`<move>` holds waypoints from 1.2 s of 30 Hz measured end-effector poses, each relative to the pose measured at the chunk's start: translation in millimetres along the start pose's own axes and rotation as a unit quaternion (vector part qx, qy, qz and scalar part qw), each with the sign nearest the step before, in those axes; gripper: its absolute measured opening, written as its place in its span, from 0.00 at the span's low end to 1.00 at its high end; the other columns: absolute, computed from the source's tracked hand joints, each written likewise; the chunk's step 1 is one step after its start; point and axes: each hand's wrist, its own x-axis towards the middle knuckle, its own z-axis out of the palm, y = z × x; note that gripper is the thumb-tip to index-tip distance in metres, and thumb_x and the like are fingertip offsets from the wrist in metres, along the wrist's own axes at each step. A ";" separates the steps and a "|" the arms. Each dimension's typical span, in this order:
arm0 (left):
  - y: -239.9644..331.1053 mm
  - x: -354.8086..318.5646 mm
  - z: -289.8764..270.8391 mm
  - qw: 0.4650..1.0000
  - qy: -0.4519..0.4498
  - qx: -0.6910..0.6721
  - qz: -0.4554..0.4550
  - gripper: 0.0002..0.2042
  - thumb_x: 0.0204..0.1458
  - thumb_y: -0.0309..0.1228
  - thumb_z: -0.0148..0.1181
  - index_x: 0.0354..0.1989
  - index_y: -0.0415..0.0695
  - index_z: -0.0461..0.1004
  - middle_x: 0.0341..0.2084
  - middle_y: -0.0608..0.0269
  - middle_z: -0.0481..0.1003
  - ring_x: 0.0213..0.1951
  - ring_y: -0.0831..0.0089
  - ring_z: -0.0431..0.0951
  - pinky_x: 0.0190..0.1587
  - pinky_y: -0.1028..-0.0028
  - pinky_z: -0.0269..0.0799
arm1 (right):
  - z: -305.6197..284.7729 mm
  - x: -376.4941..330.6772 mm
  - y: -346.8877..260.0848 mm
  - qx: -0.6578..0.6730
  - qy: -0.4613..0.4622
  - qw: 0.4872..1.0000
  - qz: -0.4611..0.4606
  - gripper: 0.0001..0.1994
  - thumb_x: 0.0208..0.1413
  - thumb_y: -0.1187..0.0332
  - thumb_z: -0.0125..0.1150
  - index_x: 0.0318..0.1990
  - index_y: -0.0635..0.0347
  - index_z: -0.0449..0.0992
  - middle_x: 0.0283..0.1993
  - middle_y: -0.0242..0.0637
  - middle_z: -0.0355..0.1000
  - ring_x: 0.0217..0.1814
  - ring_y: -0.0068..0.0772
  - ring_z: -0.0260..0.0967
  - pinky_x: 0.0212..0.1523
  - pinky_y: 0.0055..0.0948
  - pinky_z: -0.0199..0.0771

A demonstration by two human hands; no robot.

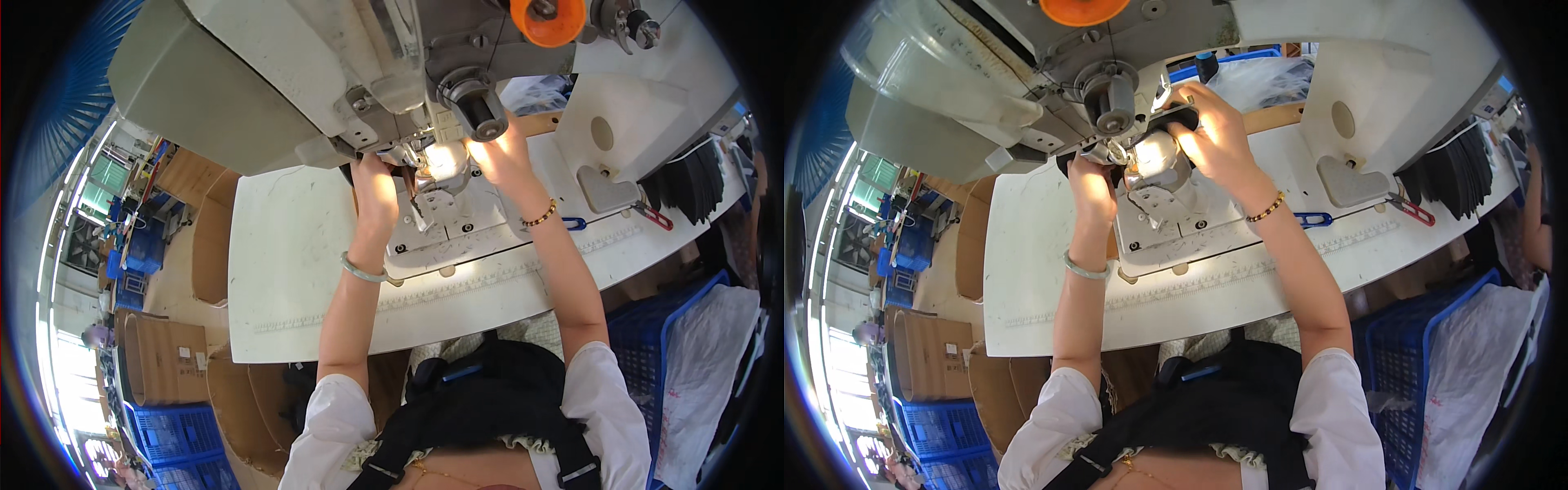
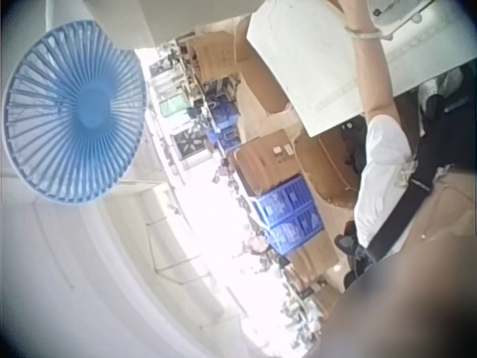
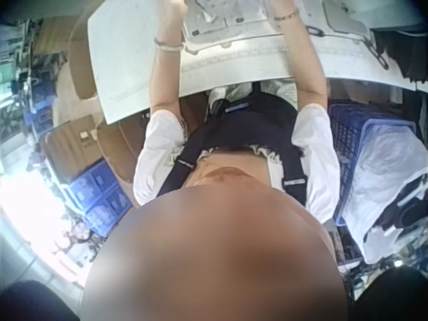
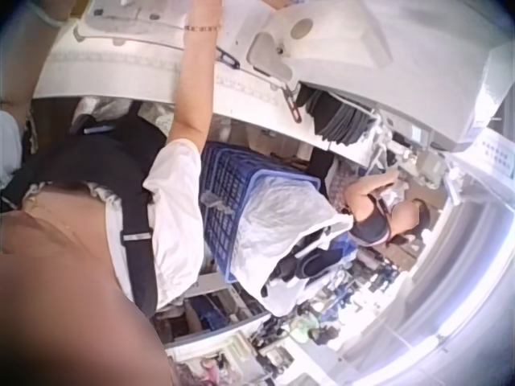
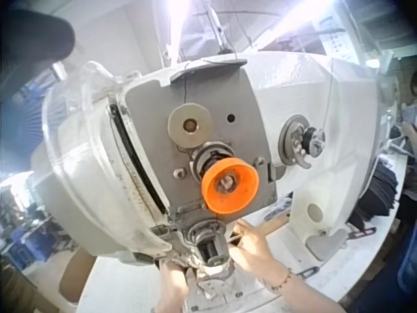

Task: Stitch shoe upper components together using an industrial sewing machine.

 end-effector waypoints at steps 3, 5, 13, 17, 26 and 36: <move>-1.8 1.8 -7.3 0.998 -0.006 0.052 0.041 0.12 0.52 0.27 0.39 0.35 0.36 0.70 0.29 0.60 0.73 0.31 0.74 0.73 0.38 0.75 0.67 | -0.2 -3.5 1.2 -0.010 -0.013 1.000 0.001 0.10 0.38 0.82 0.49 0.31 0.67 0.69 0.32 0.37 0.67 0.34 0.29 0.66 0.36 0.23 0.66; 1.9 -0.5 -8.8 0.977 -0.046 0.193 0.078 0.12 0.52 0.29 0.40 0.34 0.36 0.70 0.28 0.62 0.73 0.31 0.75 0.73 0.38 0.76 0.67 | 0.7 -6.1 2.4 -0.007 -0.011 1.000 0.003 0.10 0.38 0.83 0.47 0.31 0.68 0.69 0.32 0.37 0.67 0.34 0.29 0.66 0.36 0.22 0.66; 8.6 -29.2 14.4 0.960 -0.003 0.197 0.200 0.10 0.54 0.27 0.35 0.23 0.40 0.61 0.09 0.64 0.63 0.12 0.78 0.64 0.15 0.78 0.57 | 5.5 -8.8 4.4 0.026 0.014 0.999 0.023 0.11 0.39 0.86 0.46 0.32 0.69 0.71 0.34 0.35 0.69 0.34 0.23 0.66 0.35 0.19 0.66; 13.5 -31.2 15.4 0.965 0.046 0.205 0.157 0.10 0.53 0.29 0.37 0.23 0.40 0.62 0.10 0.65 0.62 0.11 0.78 0.63 0.15 0.78 0.57 | 3.3 -8.5 0.9 0.043 0.010 0.999 0.023 0.10 0.38 0.87 0.46 0.31 0.70 0.70 0.34 0.36 0.68 0.34 0.22 0.65 0.33 0.18 0.66; 14.4 -38.1 21.9 0.989 0.078 0.076 0.101 0.10 0.52 0.32 0.42 0.21 0.41 0.63 0.11 0.65 0.61 0.11 0.78 0.62 0.15 0.78 0.56 | -5.0 -2.9 -8.6 -0.012 -0.044 0.997 -0.056 0.10 0.38 0.87 0.46 0.30 0.69 0.70 0.33 0.36 0.67 0.35 0.27 0.65 0.36 0.21 0.66; 11.5 -34.4 16.9 0.986 0.039 0.131 0.092 0.12 0.52 0.30 0.39 0.20 0.41 0.64 0.09 0.63 0.60 0.14 0.78 0.59 0.18 0.77 0.54 | -3.1 -10.8 -5.5 -0.046 -0.054 0.997 -0.028 0.18 0.34 0.87 0.39 0.31 0.65 0.75 0.32 0.35 0.65 0.31 0.25 0.64 0.33 0.20 0.65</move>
